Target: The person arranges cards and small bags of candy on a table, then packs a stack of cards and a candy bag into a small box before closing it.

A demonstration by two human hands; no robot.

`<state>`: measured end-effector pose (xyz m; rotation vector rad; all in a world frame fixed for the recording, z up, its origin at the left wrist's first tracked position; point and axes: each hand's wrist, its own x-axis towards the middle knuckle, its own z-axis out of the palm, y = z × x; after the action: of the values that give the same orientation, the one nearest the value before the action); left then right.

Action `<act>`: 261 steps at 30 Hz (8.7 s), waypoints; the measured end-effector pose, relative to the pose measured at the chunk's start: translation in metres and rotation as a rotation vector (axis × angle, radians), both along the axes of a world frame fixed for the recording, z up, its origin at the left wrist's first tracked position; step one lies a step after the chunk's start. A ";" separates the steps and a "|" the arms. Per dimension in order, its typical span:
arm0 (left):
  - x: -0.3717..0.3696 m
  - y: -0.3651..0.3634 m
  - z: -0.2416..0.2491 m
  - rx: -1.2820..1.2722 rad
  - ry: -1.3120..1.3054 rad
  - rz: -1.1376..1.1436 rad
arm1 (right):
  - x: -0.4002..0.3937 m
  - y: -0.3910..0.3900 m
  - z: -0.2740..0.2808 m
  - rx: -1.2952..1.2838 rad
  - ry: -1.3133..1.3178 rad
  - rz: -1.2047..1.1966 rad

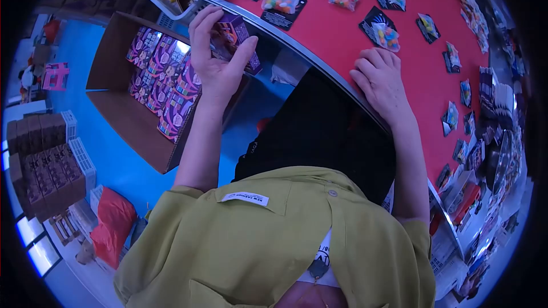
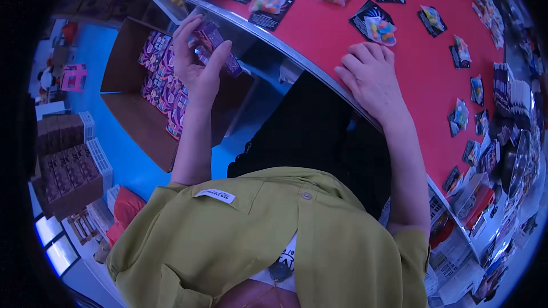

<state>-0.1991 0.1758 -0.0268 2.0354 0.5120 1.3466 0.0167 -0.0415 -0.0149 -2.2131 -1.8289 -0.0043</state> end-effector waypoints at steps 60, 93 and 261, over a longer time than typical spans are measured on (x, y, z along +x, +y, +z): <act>0.042 0.089 0.014 0.277 0.069 -0.135 | -0.018 0.161 -0.017 -0.109 -0.267 0.118; 0.108 0.212 -0.066 0.289 0.616 -0.289 | 0.181 -0.373 0.034 -0.661 0.166 -1.353; 0.113 -0.154 0.054 -1.747 -0.048 -1.093 | 0.007 -0.138 0.003 0.522 0.360 -0.470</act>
<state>-0.0858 0.0221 0.0268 0.4954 0.2312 -0.0150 0.0233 -0.1794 -0.0119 -2.0352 -0.9578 -0.1466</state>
